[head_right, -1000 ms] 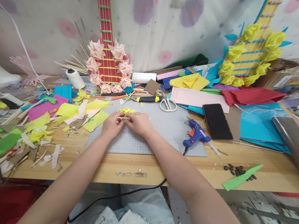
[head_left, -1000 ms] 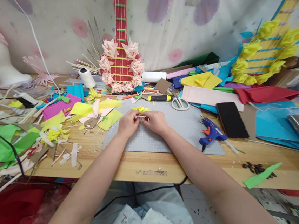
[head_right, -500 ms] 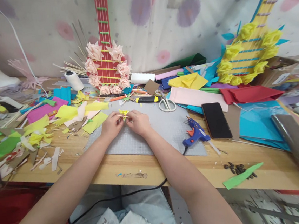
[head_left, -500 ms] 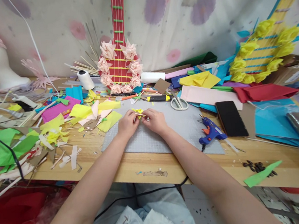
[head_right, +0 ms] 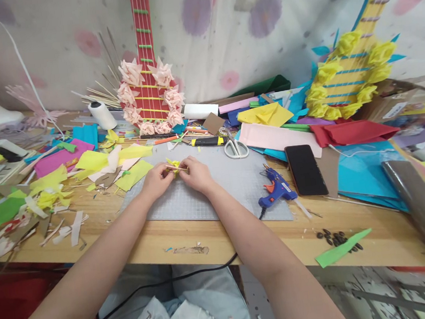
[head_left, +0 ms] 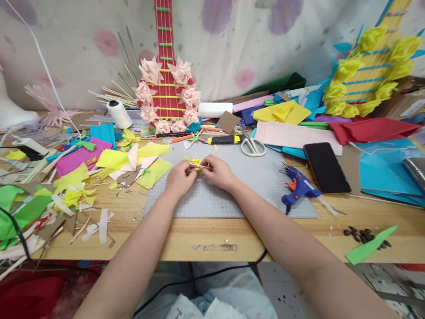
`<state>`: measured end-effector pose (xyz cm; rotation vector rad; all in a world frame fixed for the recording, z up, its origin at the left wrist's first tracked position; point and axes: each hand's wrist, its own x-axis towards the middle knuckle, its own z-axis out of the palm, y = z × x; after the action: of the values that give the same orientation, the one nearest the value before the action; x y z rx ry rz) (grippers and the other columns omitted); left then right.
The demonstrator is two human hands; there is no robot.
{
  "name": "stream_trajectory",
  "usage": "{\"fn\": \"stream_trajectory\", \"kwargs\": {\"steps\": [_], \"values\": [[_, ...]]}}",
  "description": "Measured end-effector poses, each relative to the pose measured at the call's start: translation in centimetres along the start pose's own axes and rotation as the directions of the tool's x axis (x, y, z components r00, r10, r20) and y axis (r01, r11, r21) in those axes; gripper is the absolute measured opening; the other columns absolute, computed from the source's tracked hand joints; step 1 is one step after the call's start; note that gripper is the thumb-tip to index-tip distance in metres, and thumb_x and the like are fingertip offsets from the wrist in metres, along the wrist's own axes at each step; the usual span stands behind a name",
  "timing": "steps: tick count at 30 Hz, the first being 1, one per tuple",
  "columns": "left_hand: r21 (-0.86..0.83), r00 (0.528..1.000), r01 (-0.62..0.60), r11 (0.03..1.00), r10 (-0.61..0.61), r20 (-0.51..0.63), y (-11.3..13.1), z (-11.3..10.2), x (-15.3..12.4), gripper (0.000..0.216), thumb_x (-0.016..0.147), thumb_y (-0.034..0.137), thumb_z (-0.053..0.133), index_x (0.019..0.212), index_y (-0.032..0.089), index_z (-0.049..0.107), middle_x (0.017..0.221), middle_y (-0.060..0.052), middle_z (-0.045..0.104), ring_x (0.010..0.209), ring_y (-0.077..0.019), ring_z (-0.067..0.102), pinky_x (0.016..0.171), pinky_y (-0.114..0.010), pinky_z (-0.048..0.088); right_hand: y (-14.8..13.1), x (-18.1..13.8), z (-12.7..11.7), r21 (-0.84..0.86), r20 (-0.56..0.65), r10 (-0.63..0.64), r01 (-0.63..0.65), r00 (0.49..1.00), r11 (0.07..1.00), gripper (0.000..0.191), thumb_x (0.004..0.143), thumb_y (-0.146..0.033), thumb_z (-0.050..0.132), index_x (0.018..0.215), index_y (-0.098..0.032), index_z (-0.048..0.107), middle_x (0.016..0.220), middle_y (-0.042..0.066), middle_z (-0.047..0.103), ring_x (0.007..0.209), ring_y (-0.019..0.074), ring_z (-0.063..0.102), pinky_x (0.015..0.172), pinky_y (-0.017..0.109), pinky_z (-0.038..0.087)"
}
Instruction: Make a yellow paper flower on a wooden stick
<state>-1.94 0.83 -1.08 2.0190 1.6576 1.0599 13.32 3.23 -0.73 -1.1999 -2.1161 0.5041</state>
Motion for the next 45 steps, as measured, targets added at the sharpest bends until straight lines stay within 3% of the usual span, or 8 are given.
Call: {"fn": "stream_trajectory", "kwargs": {"steps": [3, 9, 16, 25, 29, 35, 41, 45], "values": [[-0.037, 0.999, 0.015, 0.999, -0.014, 0.047, -0.15, 0.03, 0.10, 0.016, 0.071, 0.019, 0.050, 0.082, 0.018, 0.062, 0.078, -0.001, 0.062, 0.061, -0.0106, 0.050, 0.059, -0.024, 0.039, -0.09, -0.01, -0.29, 0.014, 0.005, 0.019, -0.019, 1.000, 1.000, 0.011, 0.077, -0.023, 0.046, 0.077, -0.018, 0.055, 0.081, 0.001, 0.054, 0.072, 0.0115, 0.049, 0.065, 0.024, 0.036], [-0.179, 1.000, 0.022, 0.984, -0.021, 0.008, -0.59, 0.30, 0.26, 0.014, 0.071, 0.019, 0.051, 0.081, 0.017, 0.061, 0.078, -0.001, 0.061, 0.059, -0.0094, 0.049, 0.058, -0.023, 0.041, -0.03, -0.37, -0.89, -0.019, 0.052, -0.036, 0.037, 0.998, 0.999, 0.015, 0.075, -0.027, 0.052, 0.085, -0.017, 0.057, 0.088, 0.002, 0.054, 0.070, 0.0107, 0.048, 0.063, 0.023, 0.036], [-0.231, 1.000, -0.012, 0.973, 0.008, -0.017, -0.61, 0.13, 0.34, 0.017, 0.076, 0.025, 0.051, 0.084, 0.016, 0.063, 0.081, -0.004, 0.061, 0.063, -0.0103, 0.050, 0.058, -0.023, 0.041, 0.11, -0.26, -0.63, -0.014, 0.059, 0.003, -0.002, 0.998, 1.000, 0.013, 0.079, -0.025, 0.047, 0.083, -0.019, 0.058, 0.090, 0.002, 0.054, 0.077, 0.0120, 0.050, 0.067, 0.023, 0.037], [-0.450, 0.999, 0.001, 0.893, 0.022, 0.046, -0.42, -0.07, 0.41, 0.017, 0.073, 0.027, 0.054, 0.080, 0.015, 0.064, 0.084, -0.004, 0.060, 0.058, -0.0082, 0.050, 0.054, -0.022, 0.042, 0.15, -0.07, -0.66, -0.036, 0.099, -0.014, 0.017, 0.995, 0.999, 0.014, 0.082, -0.023, 0.043, 0.082, -0.018, 0.056, 0.088, 0.003, 0.055, 0.079, 0.0131, 0.050, 0.071, 0.024, 0.037], [-0.455, 0.999, -0.028, 0.890, 0.045, 0.029, -0.42, -0.08, 0.38, 0.016, 0.072, 0.027, 0.055, 0.079, 0.015, 0.064, 0.089, -0.005, 0.061, 0.065, -0.0100, 0.052, 0.055, -0.022, 0.043, 0.36, 0.03, -0.56, -0.023, 0.120, -0.022, 0.024, 0.993, 0.999, 0.015, 0.082, -0.023, 0.042, 0.084, -0.018, 0.056, 0.090, 0.003, 0.055, 0.083, 0.0137, 0.050, 0.073, 0.025, 0.037], [-0.423, 0.998, 0.045, 0.905, -0.019, 0.065, -0.29, -0.20, 0.18, 0.017, 0.074, 0.028, 0.052, 0.080, 0.017, 0.063, 0.070, 0.000, 0.059, 0.048, -0.0069, 0.045, 0.049, -0.021, 0.037, 0.48, 0.09, -0.65, 0.004, 0.131, -0.031, 0.031, 0.991, 1.000, 0.015, 0.082, -0.023, 0.042, 0.085, -0.018, 0.057, 0.089, 0.003, 0.054, 0.081, 0.0131, 0.050, 0.072, 0.024, 0.037], [-0.366, 0.997, 0.055, 0.929, -0.032, 0.068, -0.43, -0.07, 0.26, 0.016, 0.075, 0.028, 0.049, 0.080, 0.017, 0.060, 0.068, 0.001, 0.059, 0.058, -0.0096, 0.049, 0.055, -0.022, 0.038, 0.52, 0.11, -0.60, 0.035, 0.125, -0.030, 0.026, 0.992, 0.999, 0.015, 0.082, -0.025, 0.043, 0.084, -0.018, 0.056, 0.088, 0.003, 0.053, 0.077, 0.0117, 0.048, 0.070, 0.023, 0.036], [-0.417, 0.997, 0.065, 0.907, -0.039, 0.072, -0.77, 0.25, 0.41, 0.015, 0.075, 0.027, 0.049, 0.084, 0.017, 0.057, 0.074, -0.001, 0.060, 0.065, -0.0112, 0.053, 0.062, -0.024, 0.042, 0.52, 0.15, -0.69, 0.046, 0.107, -0.037, 0.033, 0.994, 0.998, 0.014, 0.081, -0.027, 0.044, 0.082, -0.018, 0.055, 0.088, 0.002, 0.054, 0.074, 0.0109, 0.048, 0.069, 0.023, 0.036]]}}
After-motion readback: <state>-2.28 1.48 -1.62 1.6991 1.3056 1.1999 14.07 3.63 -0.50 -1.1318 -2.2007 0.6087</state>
